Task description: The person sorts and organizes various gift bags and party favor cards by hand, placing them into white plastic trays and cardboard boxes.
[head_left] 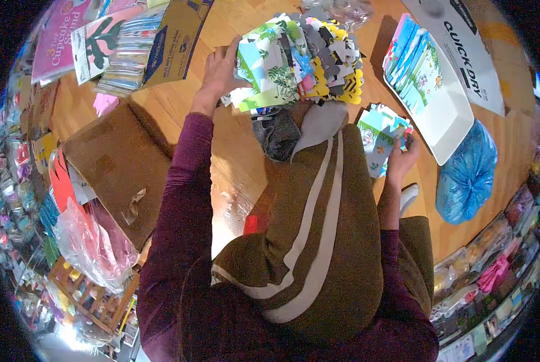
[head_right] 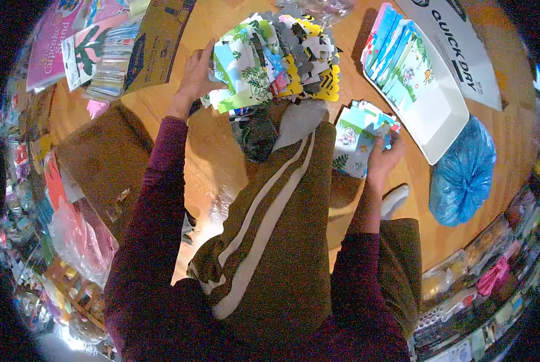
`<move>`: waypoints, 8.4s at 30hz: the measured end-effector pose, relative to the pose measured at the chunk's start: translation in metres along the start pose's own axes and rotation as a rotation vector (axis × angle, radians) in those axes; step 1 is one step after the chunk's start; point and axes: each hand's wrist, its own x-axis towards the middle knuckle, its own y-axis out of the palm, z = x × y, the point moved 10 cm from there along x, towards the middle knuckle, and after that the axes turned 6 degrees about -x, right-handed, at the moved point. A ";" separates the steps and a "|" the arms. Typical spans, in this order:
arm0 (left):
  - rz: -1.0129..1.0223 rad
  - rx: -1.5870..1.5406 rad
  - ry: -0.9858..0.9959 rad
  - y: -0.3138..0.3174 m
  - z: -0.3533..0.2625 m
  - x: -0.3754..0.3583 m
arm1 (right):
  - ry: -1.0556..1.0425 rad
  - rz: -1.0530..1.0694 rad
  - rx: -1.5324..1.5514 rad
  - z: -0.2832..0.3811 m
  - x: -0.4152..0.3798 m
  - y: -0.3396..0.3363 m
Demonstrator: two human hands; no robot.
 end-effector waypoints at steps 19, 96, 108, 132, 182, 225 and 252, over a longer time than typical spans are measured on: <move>0.019 -0.576 0.081 0.009 0.022 -0.042 | 0.042 0.001 0.063 0.004 -0.002 0.006; 0.011 -2.015 -0.285 0.034 -0.017 -0.038 | 0.245 0.540 1.021 0.155 0.027 0.081; -0.014 -1.485 -0.219 0.039 -0.091 -0.023 | 0.233 0.748 0.865 0.176 0.001 0.100; 0.639 -1.470 -0.301 0.145 -0.180 -0.079 | 0.395 0.387 0.793 -0.049 -0.047 0.009; -0.034 -0.291 0.005 0.016 0.000 -0.010 | 0.118 0.070 -0.009 -0.010 -0.015 -0.003; -0.135 -0.156 0.221 -0.006 -0.035 -0.035 | -0.019 0.041 -0.010 0.015 -0.007 0.019; -0.295 -0.310 0.191 -0.018 -0.055 -0.054 | -0.004 0.079 -0.022 0.009 -0.006 0.027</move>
